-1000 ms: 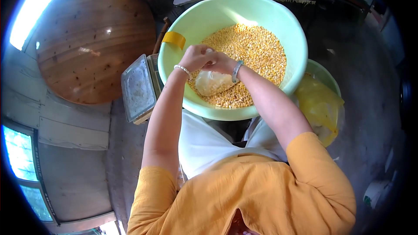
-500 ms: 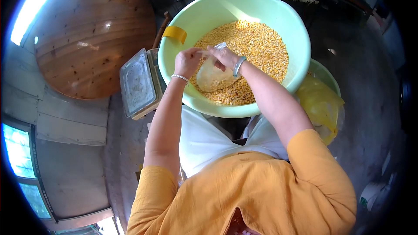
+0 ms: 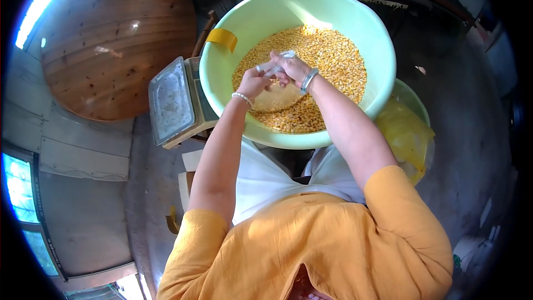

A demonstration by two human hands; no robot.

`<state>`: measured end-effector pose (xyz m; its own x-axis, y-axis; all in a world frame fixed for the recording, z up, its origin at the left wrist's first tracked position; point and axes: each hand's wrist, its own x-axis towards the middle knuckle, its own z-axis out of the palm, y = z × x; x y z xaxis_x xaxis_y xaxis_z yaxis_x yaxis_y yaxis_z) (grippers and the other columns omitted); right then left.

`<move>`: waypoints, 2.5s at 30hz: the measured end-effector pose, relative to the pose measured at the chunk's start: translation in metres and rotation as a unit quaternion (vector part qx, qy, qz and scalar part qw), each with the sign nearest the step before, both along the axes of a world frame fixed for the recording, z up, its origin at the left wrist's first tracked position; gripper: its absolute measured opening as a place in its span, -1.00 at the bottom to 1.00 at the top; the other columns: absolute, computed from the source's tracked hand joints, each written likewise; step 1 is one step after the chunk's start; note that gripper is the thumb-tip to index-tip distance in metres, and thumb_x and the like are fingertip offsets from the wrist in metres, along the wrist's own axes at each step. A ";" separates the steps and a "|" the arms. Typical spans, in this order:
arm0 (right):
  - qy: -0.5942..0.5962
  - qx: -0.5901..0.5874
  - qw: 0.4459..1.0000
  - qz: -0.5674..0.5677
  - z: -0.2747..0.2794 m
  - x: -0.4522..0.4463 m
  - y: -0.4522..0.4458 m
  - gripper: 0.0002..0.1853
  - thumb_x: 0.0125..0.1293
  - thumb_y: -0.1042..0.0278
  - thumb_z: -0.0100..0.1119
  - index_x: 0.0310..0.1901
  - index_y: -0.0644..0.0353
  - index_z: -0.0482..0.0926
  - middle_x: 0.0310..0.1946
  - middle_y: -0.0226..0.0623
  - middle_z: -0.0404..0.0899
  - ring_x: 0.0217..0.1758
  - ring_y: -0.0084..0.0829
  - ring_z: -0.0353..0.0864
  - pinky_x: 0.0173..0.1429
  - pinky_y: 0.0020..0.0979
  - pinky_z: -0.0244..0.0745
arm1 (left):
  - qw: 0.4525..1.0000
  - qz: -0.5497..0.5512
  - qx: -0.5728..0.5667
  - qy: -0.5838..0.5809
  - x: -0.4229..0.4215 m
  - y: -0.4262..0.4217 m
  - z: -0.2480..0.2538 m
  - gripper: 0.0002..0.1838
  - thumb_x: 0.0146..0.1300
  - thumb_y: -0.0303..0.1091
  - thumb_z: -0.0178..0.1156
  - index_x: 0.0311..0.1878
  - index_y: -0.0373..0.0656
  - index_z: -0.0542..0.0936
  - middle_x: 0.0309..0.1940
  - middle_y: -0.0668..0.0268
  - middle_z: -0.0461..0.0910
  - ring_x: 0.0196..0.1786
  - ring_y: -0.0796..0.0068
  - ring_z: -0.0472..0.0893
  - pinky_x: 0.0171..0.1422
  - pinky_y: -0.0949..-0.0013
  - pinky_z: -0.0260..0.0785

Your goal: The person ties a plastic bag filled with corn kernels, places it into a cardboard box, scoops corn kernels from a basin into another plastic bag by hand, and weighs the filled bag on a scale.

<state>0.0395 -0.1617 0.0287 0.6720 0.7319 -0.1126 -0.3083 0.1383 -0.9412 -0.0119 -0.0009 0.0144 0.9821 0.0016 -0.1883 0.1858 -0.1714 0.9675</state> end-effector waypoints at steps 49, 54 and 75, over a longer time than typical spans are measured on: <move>-0.203 -0.195 0.948 -0.146 -0.013 0.017 0.002 -0.77 0.08 0.13 0.23 -0.52 0.09 0.69 -0.39 -0.27 0.65 -0.34 -0.45 0.58 -0.12 -0.42 0.41 | 0.901 0.184 0.372 -0.129 -0.004 0.029 0.007 -0.84 -0.06 -0.33 0.20 -0.42 -0.18 0.64 -0.55 0.19 0.60 -0.45 0.32 0.59 -0.30 0.35 0.43; -0.215 -0.345 0.907 -0.106 0.000 0.011 -0.002 -0.80 0.01 0.20 0.24 -0.63 0.07 0.67 -0.43 -0.17 0.63 -0.36 -0.36 0.60 -0.16 -0.45 0.44 | 0.859 0.138 0.488 -0.074 -0.010 0.034 0.003 -0.86 -0.05 -0.35 0.13 -0.44 -0.11 0.64 -0.46 0.11 0.60 -0.32 0.13 0.58 -0.18 0.24 0.42; -0.168 -0.053 0.980 -0.096 0.010 -0.002 0.005 -0.85 0.24 0.42 0.04 -0.29 0.30 0.57 -0.64 -0.35 0.51 -0.72 -0.58 0.48 -0.67 -0.58 0.41 | 0.846 0.067 0.397 -0.350 0.001 -0.017 0.066 -0.92 -0.07 -0.46 0.21 -0.43 -0.17 0.61 -0.46 0.23 0.54 -0.37 0.27 0.55 -0.23 0.34 0.41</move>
